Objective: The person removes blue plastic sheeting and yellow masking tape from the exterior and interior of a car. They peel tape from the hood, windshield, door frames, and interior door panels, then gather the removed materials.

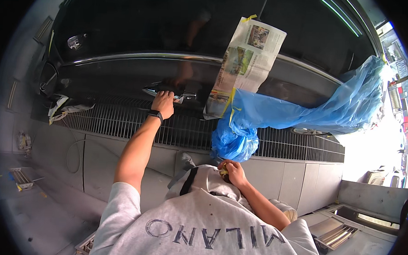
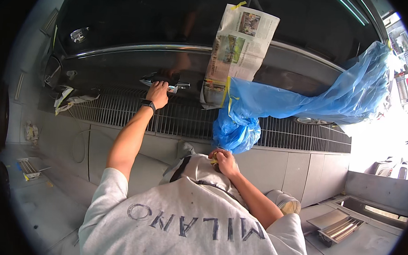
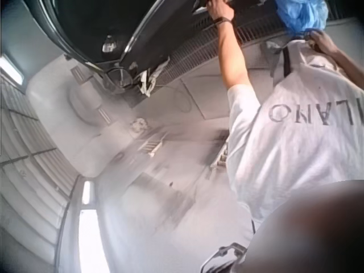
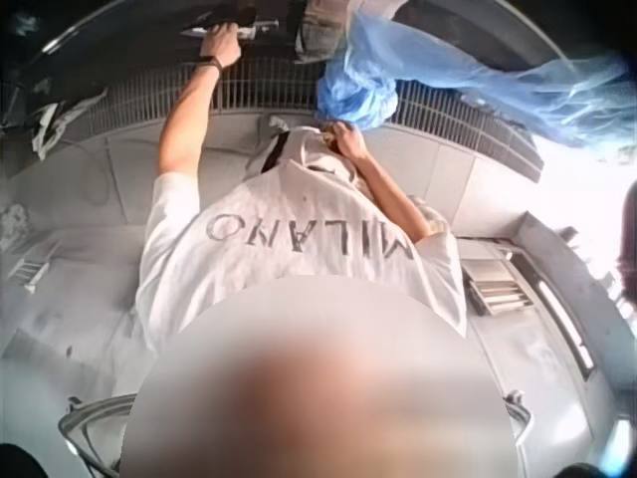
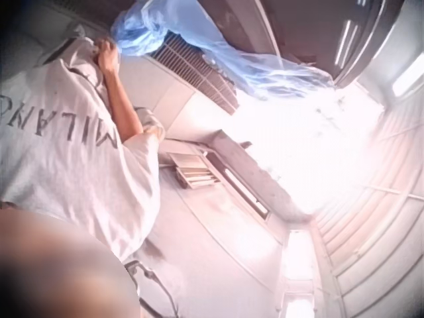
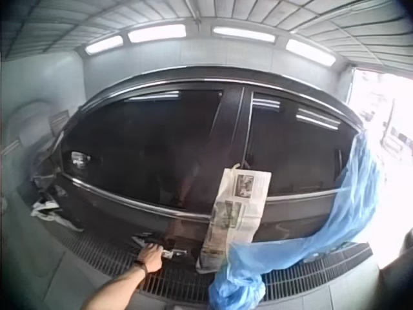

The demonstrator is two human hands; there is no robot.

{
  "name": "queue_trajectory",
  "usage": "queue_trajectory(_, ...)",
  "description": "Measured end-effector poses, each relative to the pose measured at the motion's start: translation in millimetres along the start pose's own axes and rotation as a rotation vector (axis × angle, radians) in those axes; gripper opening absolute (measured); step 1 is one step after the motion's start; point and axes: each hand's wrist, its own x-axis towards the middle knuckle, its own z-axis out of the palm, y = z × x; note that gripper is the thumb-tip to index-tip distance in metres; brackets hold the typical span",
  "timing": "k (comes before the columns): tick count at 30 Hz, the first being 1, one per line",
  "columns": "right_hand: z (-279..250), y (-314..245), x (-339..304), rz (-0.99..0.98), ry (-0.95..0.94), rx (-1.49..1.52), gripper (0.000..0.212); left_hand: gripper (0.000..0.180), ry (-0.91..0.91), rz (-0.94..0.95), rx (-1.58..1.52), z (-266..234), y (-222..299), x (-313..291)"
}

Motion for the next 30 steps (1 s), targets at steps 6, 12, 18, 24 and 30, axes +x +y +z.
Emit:
queue_trajectory(6, -29, 16, -7, -0.068, -0.19, 0.079, 0.036, 0.021, -0.048, -0.045, 0.126, -11, 21, -69)
queue_trajectory(12, -79, 49, -28, -0.003, -0.271, 0.228, 0.037, 0.05, -0.189, -0.149, 0.152, -31, 33, -177)
queue_trajectory(18, -97, 82, -43, 0.126, -0.232, 0.167, 0.037, 0.056, -0.278, -0.235, 0.317, -43, 33, -301)
queue_trajectory(24, -96, 77, -36, 0.063, -0.291, 0.172, 0.036, 0.045, -0.108, -0.601, 0.167, -48, 39, -432)
queue_trajectory(30, -67, 79, -3, -0.156, -0.343, -0.369, 0.038, 0.055, 1.005, -0.652, -0.327, -165, 163, -413)
